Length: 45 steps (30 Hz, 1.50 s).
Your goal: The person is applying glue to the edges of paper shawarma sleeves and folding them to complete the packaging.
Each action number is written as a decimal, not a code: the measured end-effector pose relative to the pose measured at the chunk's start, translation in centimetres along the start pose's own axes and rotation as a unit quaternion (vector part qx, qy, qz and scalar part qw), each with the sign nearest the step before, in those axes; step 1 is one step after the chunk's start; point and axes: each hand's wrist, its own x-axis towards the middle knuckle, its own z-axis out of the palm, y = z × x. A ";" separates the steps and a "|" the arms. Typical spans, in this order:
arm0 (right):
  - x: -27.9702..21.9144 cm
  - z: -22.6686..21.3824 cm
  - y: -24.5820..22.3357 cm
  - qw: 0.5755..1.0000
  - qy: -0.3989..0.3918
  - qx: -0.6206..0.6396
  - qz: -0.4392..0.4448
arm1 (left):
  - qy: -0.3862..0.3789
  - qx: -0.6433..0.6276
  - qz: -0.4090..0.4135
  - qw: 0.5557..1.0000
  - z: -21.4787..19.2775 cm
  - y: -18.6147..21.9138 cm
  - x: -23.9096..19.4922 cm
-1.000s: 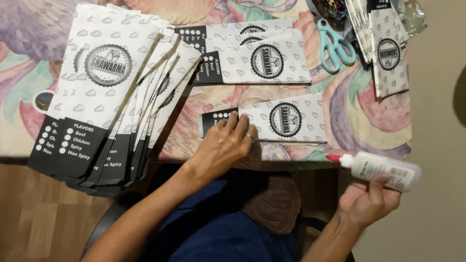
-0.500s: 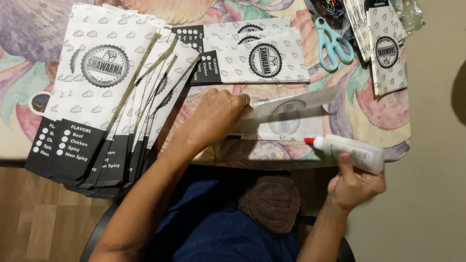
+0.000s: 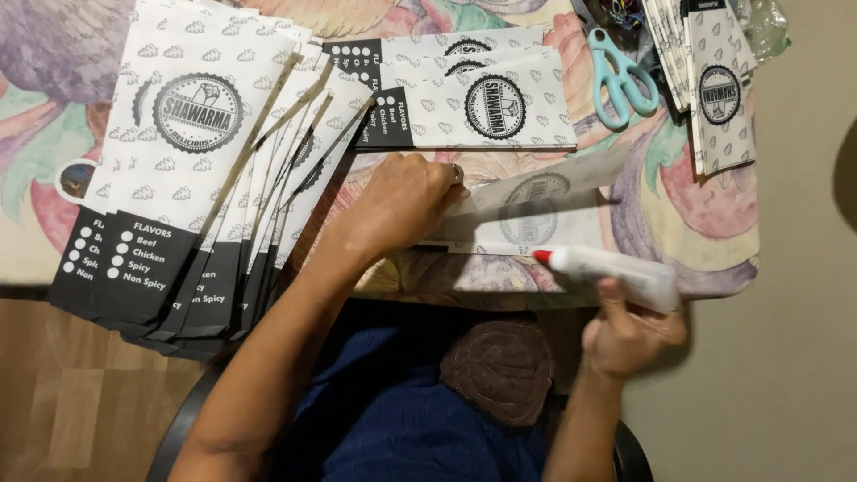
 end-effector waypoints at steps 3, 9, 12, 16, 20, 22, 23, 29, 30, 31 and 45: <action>-1.7 2.6 -3.2 0.999 -0.033 -0.032 0.011 | 0.009 -0.038 0.010 0.999 -0.4 -0.2 0.4; -4.5 6.7 -1.5 0.997 -0.064 0.029 0.015 | -0.027 -0.062 -0.027 0.997 -1.7 -0.3 2.2; -5.4 8.7 -2.6 0.995 -0.094 0.019 0.031 | -0.035 -0.060 -0.039 0.997 -1.2 -0.8 3.2; -6.9 11.6 -4.1 0.989 -0.130 0.033 0.058 | -0.052 -0.076 -0.044 0.995 -1.5 -1.2 3.6; -8.0 16.5 -8.7 0.983 -0.172 0.033 0.056 | -0.062 -0.096 -0.044 0.993 -1.7 -1.4 3.5; -8.3 16.5 -8.0 0.981 -0.183 0.026 0.054 | -0.070 -0.095 -0.039 0.992 -1.7 -1.3 3.5; -8.4 15.6 -6.6 0.980 -0.191 0.025 0.059 | -0.070 -0.095 -0.044 0.992 -1.9 -1.1 3.4; -8.3 8.9 -4.7 0.980 -0.081 0.140 0.115 | 0.020 -0.010 0.049 0.999 -0.4 1.9 -1.7; -7.5 10.1 -6.5 0.970 -0.091 0.185 0.127 | 0.067 0.025 0.078 0.994 -0.4 2.7 -2.9; -7.1 9.6 -7.5 0.971 -0.088 0.183 0.124 | 0.066 0.023 0.084 0.994 0.2 3.0 -3.3; -2.6 3.7 -7.3 0.952 -0.017 0.181 0.247 | 0.197 0.118 0.152 0.961 4.6 2.5 -5.7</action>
